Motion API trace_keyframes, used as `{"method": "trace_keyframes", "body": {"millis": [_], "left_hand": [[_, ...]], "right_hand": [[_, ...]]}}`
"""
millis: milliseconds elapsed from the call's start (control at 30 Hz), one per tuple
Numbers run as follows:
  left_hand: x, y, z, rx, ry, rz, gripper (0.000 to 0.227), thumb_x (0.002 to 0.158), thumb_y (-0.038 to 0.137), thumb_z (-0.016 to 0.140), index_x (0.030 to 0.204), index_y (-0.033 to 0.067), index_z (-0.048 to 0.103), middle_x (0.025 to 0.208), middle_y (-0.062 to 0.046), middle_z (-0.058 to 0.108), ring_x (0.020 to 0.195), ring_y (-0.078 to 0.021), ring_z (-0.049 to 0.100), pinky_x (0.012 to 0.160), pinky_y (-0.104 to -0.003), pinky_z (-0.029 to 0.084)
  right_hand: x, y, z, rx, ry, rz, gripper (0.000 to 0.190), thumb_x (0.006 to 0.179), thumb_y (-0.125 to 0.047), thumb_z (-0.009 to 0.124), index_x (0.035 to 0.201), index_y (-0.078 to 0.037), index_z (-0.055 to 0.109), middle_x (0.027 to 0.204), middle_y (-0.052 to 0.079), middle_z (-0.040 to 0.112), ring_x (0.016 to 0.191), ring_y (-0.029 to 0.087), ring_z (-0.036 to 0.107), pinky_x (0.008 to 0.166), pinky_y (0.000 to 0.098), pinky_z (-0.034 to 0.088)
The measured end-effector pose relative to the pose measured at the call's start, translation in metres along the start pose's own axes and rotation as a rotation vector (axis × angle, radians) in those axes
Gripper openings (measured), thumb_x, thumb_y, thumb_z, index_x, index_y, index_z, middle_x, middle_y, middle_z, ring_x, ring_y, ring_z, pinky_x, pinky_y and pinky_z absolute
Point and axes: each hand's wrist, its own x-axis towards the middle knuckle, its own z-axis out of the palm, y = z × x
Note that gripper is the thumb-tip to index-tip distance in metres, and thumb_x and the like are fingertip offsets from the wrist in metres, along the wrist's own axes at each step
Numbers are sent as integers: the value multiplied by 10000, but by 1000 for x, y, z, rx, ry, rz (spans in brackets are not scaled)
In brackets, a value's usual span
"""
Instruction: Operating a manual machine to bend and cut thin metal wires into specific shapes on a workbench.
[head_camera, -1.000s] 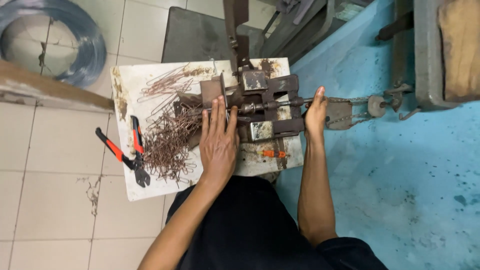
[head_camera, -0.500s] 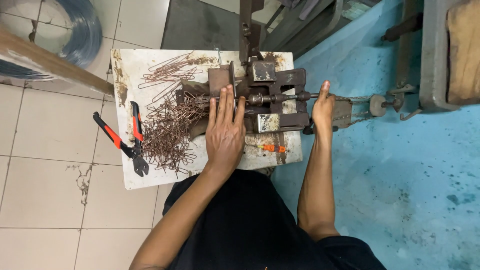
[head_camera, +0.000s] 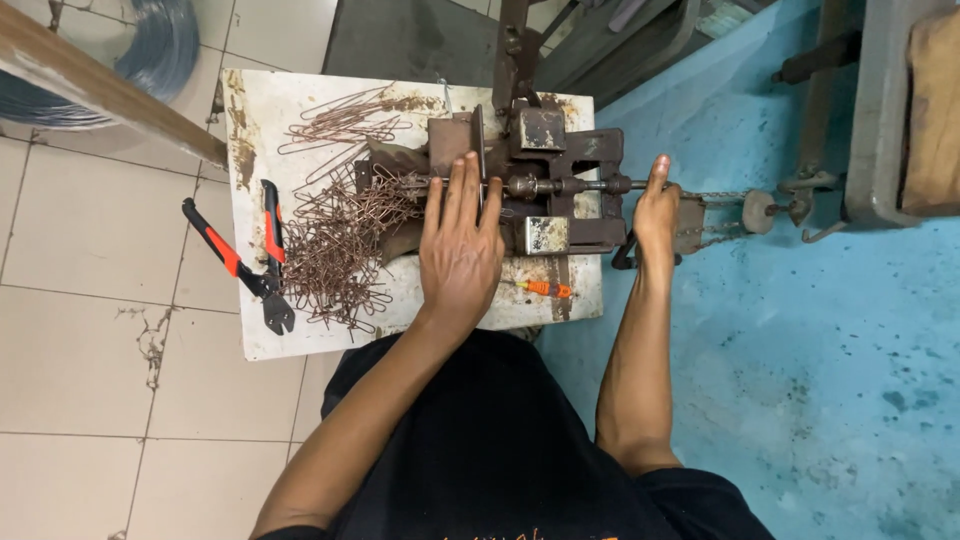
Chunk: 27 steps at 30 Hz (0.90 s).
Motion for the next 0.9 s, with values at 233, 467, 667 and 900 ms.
{"method": "trace_keyframes", "body": {"millis": [233, 467, 667, 900], "left_hand": [[7, 0, -3, 61, -13, -8, 532, 936, 172, 618, 1460, 103, 551, 1585, -253, 382, 1485, -338, 359, 1246, -546, 116], [5, 2, -18, 96, -54, -2, 520, 949, 204, 598, 1458, 103, 560, 1571, -259, 405, 1477, -331, 366, 1237, -544, 120], [2, 3, -16, 67, -12, 25, 513, 942, 178, 621, 1444, 81, 573, 1560, -282, 397, 1490, -365, 341, 1225, -563, 131], [2, 3, -18, 47, 38, 59, 560, 961, 157, 586, 1499, 28, 494, 1553, -317, 387, 1488, -400, 337, 1229, -562, 128]], "right_hand": [[-4, -4, -3, 2, -15, 12, 1094, 1013, -806, 133, 1370, 183, 434, 1347, 424, 508, 1265, 532, 539, 1045, 604, 408], [-9, -6, -4, 13, 6, 12, 1067, 1037, -779, 171, 1373, 200, 432, 1362, 443, 496, 1271, 542, 531, 1055, 614, 395], [-13, -4, 4, 92, 41, 2, 1078, 1036, -776, 195, 1433, 211, 362, 1442, 459, 419, 1373, 546, 443, 1138, 605, 334], [-31, -23, 6, 315, 57, -50, 1123, 998, -823, 221, 1513, 174, 277, 1551, 441, 275, 1477, 541, 278, 1228, 591, 206]]}}
